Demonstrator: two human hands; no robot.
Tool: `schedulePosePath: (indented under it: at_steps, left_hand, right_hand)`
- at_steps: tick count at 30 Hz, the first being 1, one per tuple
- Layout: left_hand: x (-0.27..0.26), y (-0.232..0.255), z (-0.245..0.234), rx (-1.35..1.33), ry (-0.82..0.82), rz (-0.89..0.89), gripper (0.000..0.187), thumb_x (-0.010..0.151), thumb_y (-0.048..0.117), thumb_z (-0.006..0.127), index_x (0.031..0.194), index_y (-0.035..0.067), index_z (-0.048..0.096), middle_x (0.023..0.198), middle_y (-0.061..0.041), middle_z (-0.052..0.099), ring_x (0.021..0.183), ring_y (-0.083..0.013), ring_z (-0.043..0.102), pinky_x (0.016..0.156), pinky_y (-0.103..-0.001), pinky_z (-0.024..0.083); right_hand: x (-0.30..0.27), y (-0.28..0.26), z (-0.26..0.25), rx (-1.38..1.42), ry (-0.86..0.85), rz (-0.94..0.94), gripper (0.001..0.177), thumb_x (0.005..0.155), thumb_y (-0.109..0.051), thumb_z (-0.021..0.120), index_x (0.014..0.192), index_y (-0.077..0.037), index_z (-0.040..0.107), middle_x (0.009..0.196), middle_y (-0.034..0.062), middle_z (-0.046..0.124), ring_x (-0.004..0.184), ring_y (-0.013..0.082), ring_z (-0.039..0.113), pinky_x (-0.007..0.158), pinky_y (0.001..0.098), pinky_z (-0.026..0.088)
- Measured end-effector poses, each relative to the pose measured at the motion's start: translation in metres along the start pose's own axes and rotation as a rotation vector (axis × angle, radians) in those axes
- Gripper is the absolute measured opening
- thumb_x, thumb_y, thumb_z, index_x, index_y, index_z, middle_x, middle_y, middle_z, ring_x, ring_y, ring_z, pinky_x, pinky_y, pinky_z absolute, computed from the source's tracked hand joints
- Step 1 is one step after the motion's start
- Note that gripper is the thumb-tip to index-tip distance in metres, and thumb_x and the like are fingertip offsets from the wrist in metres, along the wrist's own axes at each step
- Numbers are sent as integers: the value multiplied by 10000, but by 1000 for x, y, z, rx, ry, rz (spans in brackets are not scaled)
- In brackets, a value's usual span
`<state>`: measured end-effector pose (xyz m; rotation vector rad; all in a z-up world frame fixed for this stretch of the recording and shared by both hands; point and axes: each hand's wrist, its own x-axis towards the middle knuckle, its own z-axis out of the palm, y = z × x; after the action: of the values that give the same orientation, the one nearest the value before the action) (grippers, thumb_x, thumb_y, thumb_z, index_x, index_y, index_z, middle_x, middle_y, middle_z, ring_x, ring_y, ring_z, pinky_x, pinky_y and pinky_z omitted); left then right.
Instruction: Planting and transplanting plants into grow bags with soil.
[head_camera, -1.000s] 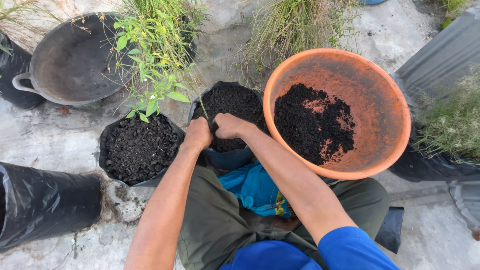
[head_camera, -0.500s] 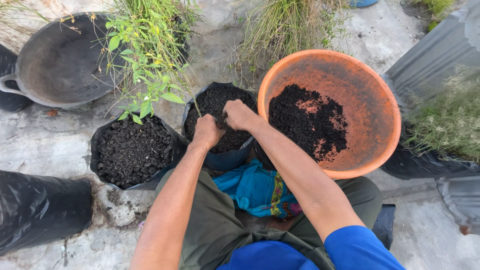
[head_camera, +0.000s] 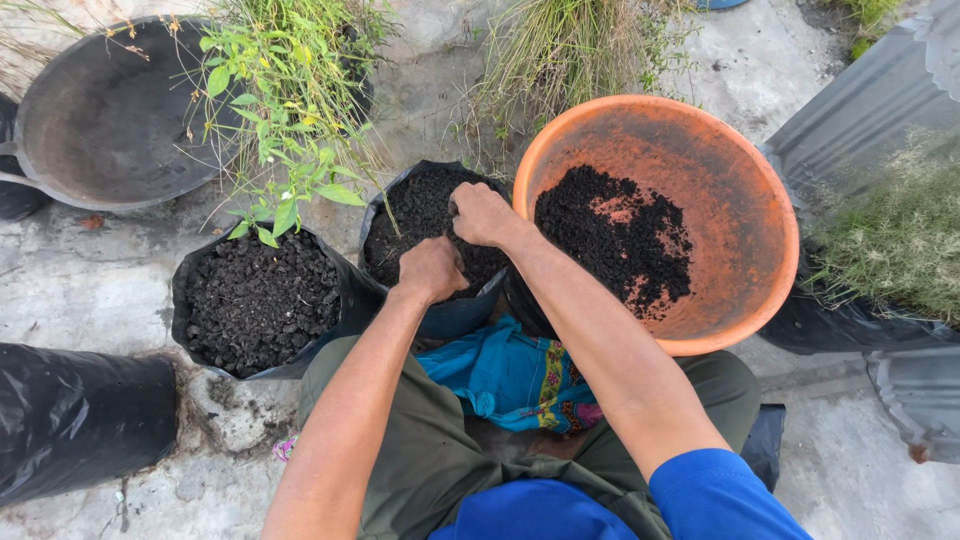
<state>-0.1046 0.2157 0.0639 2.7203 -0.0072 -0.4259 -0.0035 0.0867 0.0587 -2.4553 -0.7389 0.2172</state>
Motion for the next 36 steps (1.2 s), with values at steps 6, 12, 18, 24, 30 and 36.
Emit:
schedulePosePath:
  at_steps: [6,12,18,24,30,36]
  left_hand:
    - [12,-11,30,32,16,41,156,789,182,689,874,182,820,991,-157,774,976,-355,736,846,-467,601]
    - [10,0,-1,-59,95,-19,166,760,197,685,864,137,801,974,-175,761,970,-371,723,831,-485,590]
    - [20,12,-10,-118,189,-30,213,771,218,696,898,73,787,965,-203,750,966,-391,714,818,-500,579]
    - [32,16,4,-152,190,-27,206,824,225,673,872,73,804,951,-217,756,940,-394,729,838,-491,586]
    - [41,24,26,-118,95,6,207,752,172,683,884,36,769,945,-223,754,932,-388,739,830,-486,599]
    - [47,16,50,-103,41,76,277,749,172,666,985,55,751,1033,-202,751,1006,-383,714,876,-505,574]
  right_hand:
    - [-19,-29,-22,1,-48,181,186,788,-193,793,922,-63,795,949,175,764,944,360,740,849,490,579]
    - [-9,-5,-3,9,7,155,161,795,-124,767,938,-58,801,953,207,761,940,375,739,853,477,592]
    - [7,20,13,-128,114,76,104,731,-1,699,824,45,702,889,304,698,900,474,693,782,537,573]
    - [13,33,10,-144,118,113,115,747,-3,675,845,30,726,905,285,717,934,461,709,823,522,585]
    - [14,44,25,-366,50,100,74,880,-29,668,905,3,730,950,254,740,908,413,745,774,483,615]
    - [10,30,28,-612,-122,84,135,855,-49,722,978,-21,771,1040,197,757,963,330,760,787,423,635]
